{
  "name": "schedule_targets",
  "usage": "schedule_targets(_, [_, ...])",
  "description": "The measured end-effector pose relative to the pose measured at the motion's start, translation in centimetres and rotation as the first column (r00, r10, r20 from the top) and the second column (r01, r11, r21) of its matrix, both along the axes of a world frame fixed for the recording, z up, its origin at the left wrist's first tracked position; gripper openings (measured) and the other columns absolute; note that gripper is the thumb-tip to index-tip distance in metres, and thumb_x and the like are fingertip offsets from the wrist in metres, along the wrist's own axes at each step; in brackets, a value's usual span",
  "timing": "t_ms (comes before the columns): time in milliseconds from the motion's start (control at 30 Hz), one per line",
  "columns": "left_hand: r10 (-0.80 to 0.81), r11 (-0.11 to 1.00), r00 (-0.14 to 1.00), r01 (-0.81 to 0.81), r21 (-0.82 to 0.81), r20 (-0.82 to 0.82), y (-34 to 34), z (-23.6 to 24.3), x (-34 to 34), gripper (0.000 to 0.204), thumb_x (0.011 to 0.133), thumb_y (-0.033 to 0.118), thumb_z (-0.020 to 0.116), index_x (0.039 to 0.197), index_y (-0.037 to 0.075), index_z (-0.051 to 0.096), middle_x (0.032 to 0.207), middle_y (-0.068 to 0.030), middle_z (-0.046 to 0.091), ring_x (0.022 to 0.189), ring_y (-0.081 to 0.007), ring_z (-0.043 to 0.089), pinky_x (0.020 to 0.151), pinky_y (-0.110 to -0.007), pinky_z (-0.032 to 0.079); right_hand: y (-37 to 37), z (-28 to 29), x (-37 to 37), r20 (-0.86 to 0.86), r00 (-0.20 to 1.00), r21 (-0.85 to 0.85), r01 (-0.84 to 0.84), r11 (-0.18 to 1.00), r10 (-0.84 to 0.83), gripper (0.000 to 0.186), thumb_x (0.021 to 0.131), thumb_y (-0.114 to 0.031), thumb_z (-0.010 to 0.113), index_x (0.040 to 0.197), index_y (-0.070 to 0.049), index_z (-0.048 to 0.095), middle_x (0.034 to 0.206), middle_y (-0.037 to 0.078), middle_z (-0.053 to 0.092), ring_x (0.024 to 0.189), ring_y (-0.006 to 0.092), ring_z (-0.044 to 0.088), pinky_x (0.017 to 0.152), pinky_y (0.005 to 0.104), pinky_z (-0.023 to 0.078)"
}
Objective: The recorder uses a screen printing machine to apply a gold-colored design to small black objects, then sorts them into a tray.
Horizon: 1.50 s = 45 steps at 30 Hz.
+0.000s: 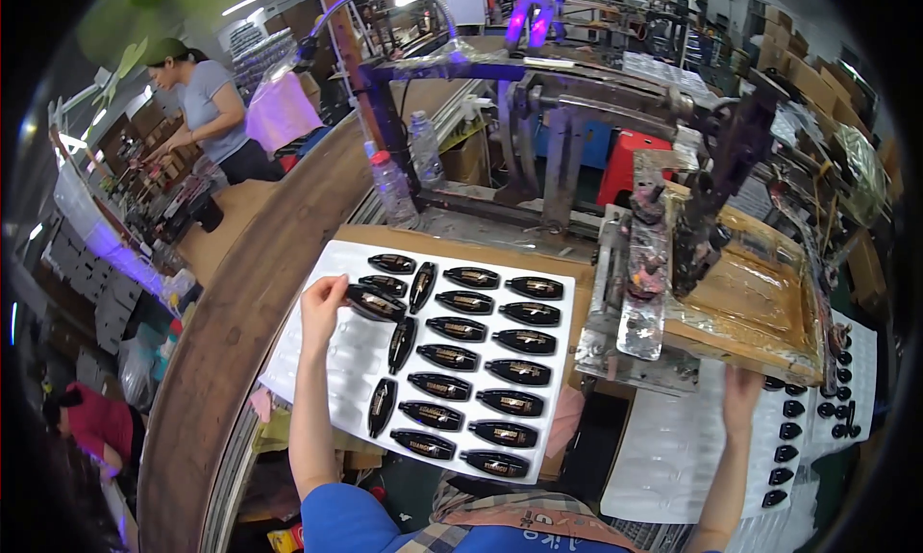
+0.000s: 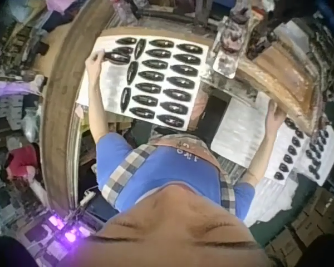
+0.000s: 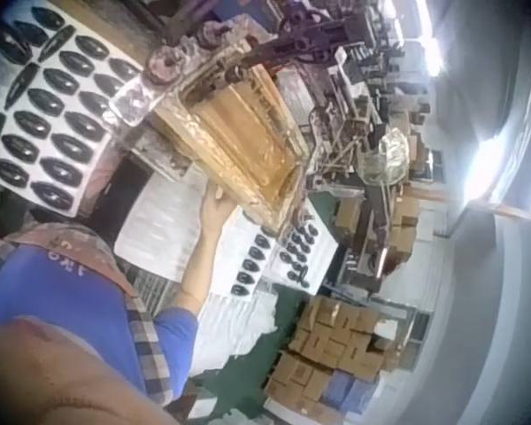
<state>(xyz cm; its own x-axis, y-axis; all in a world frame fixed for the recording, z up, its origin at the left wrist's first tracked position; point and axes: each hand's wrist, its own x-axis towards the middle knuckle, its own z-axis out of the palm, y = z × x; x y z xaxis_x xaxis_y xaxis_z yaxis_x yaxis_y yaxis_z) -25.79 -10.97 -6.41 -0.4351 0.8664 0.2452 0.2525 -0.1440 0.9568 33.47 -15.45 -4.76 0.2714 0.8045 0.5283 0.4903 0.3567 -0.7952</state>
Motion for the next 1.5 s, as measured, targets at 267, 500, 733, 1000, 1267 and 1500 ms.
schedule_targets(267, [0.124, 0.953, 0.988, -0.145, -0.267, -0.094, -2.6, -6.2, -7.0, 0.031, 0.078, 0.026, 0.061, 0.066, -0.002, 0.057, 0.054, -0.0024, 0.053, 0.045, -0.0083, 0.048, 0.042, -0.021, 0.041, 0.6, -2.5, 13.3, 0.702, 0.685, -0.448, 0.636, 0.628, -0.194, 0.043, 0.084, -0.031, 0.046, 0.107, 0.005, 0.049, 0.119, 0.028, 0.039, 0.103, 0.0407, 0.044, 0.087, 0.0396, 0.037])
schedule_targets(500, [0.098, 0.917, 0.983, -0.151, -0.369, -0.158, -2.3, -8.5, -6.8, 0.021, 0.077, 0.021, 0.061, 0.072, 0.000, 0.058, 0.058, -0.0054, 0.056, 0.048, -0.0131, 0.052, 0.044, -0.025, 0.041, 0.2, -6.5, 18.7, 0.843, 0.480, -0.235, 0.735, 0.636, -0.244, 0.050, 0.077, -0.034, 0.053, 0.114, -0.002, 0.040, 0.110, 0.020, 0.046, 0.092, 0.0378, 0.051, 0.073, 0.0419, 0.043])
schedule_targets(733, [0.250, 0.965, 0.814, -0.254, 0.065, -0.524, 0.2, -2.1, 4.8, 0.016, 0.074, 0.015, 0.061, 0.080, 0.000, 0.058, 0.077, -0.0145, 0.058, 0.068, -0.0267, 0.056, 0.062, -0.034, 0.043, -1.3, -7.2, 20.0, 0.467, 0.843, -0.249, 0.415, 0.875, -0.267, 0.037, 0.083, -0.026, 0.051, 0.108, 0.001, 0.045, 0.097, 0.012, 0.053, 0.078, 0.0197, 0.051, 0.070, 0.0281, 0.041])
schedule_targets(1000, [-0.339, 0.715, 0.635, 0.653, 0.248, -0.694, 6.4, 5.2, 24.4, 0.028, 0.076, 0.007, 0.054, 0.102, -0.001, 0.051, 0.095, -0.0174, 0.057, 0.087, -0.0291, 0.056, 0.079, -0.032, 0.043, -1.5, 2.6, 1.9, -0.209, 0.968, -0.341, -0.207, 0.917, 0.141, 0.048, 0.070, -0.005, 0.063, 0.115, 0.000, 0.045, 0.107, 0.005, 0.051, 0.090, 0.0128, 0.052, 0.077, 0.0241, 0.041])
schedule_targets(1267, [-0.795, 0.603, 0.603, 0.797, -0.014, 0.069, 8.7, 9.4, 25.9, 0.023, 0.078, 0.009, 0.056, 0.098, -0.001, 0.055, 0.092, -0.0113, 0.060, 0.083, -0.0176, 0.057, 0.075, -0.025, 0.044, 2.5, 8.0, -9.9, 0.251, 0.884, -0.467, -0.248, 0.849, 0.396, 0.044, 0.069, -0.021, 0.070, 0.104, -0.001, 0.053, 0.101, 0.009, 0.056, 0.094, 0.0189, 0.051, 0.083, 0.0297, 0.038])
schedule_targets(1500, [-0.293, 0.951, 0.933, 0.261, 0.166, 0.211, -0.3, 4.4, 10.4, 0.020, 0.082, 0.007, 0.053, 0.101, 0.000, 0.052, 0.091, -0.0103, 0.060, 0.082, -0.0116, 0.056, 0.072, -0.021, 0.043, 2.4, 7.3, -10.1, 0.241, 0.852, -0.607, -0.241, 0.757, 0.464, 0.054, 0.068, -0.024, 0.069, 0.111, -0.001, 0.047, 0.109, 0.014, 0.051, 0.104, 0.0248, 0.046, 0.089, 0.0325, 0.035])
